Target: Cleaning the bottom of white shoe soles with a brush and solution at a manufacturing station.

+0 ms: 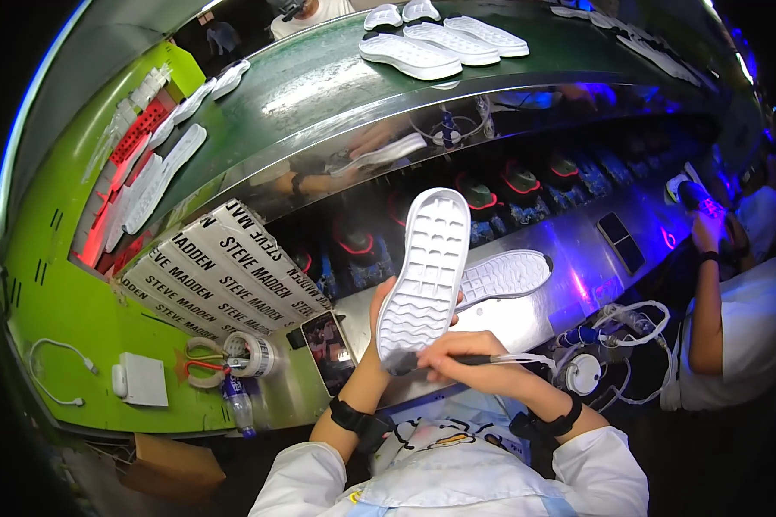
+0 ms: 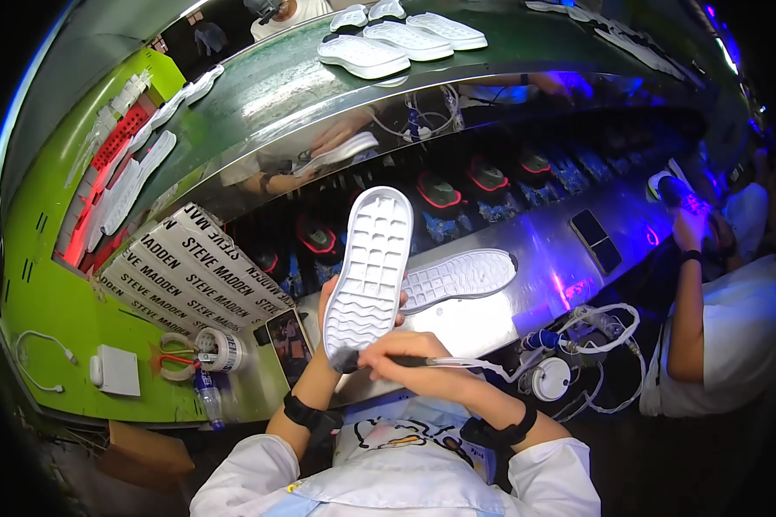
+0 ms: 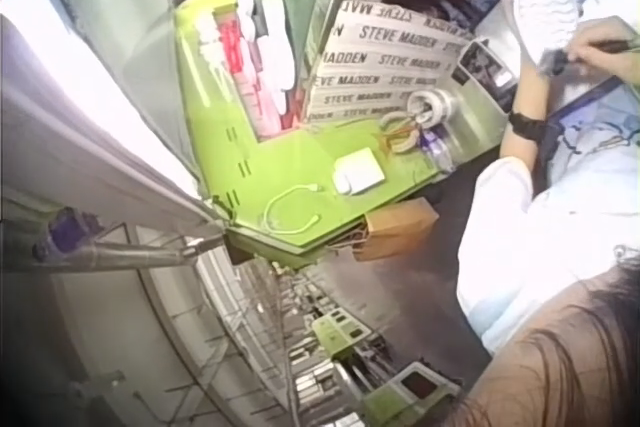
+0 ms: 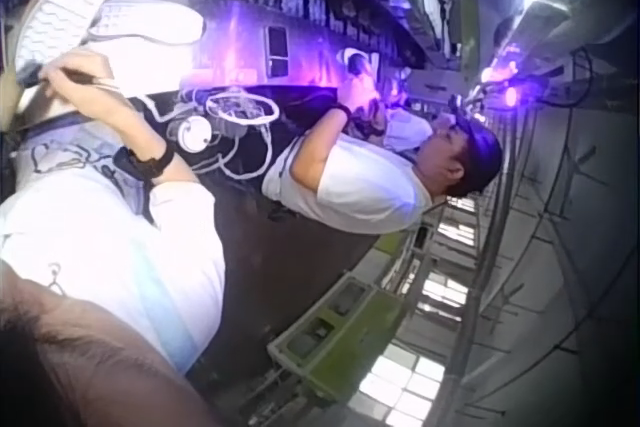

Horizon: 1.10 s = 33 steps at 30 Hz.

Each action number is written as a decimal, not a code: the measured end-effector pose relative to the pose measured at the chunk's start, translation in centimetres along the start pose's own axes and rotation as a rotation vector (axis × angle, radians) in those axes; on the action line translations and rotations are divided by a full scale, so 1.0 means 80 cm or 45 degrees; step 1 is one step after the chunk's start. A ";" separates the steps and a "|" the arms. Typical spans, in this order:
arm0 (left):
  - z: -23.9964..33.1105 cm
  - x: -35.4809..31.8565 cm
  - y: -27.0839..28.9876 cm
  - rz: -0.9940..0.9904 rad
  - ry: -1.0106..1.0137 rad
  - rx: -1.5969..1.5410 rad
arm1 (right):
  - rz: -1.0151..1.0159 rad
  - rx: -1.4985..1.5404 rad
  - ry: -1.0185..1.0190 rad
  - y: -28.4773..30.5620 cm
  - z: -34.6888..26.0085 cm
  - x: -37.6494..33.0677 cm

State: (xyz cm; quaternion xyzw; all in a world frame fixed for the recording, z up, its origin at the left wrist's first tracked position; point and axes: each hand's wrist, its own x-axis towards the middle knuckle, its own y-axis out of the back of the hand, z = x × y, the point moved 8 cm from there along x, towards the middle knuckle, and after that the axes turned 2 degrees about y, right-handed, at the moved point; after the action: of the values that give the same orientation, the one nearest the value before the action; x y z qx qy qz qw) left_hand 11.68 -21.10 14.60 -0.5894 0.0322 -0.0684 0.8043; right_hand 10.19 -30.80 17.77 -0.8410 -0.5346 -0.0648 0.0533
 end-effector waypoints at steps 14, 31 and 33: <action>-0.029 0.004 0.022 0.472 0.756 0.394 | -0.129 -0.540 0.441 -0.006 -0.084 -0.009; 0.010 -0.025 -0.025 0.444 0.359 0.536 | 0.662 -0.451 0.531 0.089 -0.079 -0.045; 0.077 -0.017 -0.039 0.220 0.000 0.170 | 0.287 -0.480 0.683 0.038 -0.123 -0.035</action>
State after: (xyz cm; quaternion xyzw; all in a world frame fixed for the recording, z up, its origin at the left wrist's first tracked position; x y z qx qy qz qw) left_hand 10.95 -16.03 19.44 -0.5294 0.0783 -0.0008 0.8447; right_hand 11.26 -36.17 26.96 -0.8429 -0.3838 -0.3748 0.0423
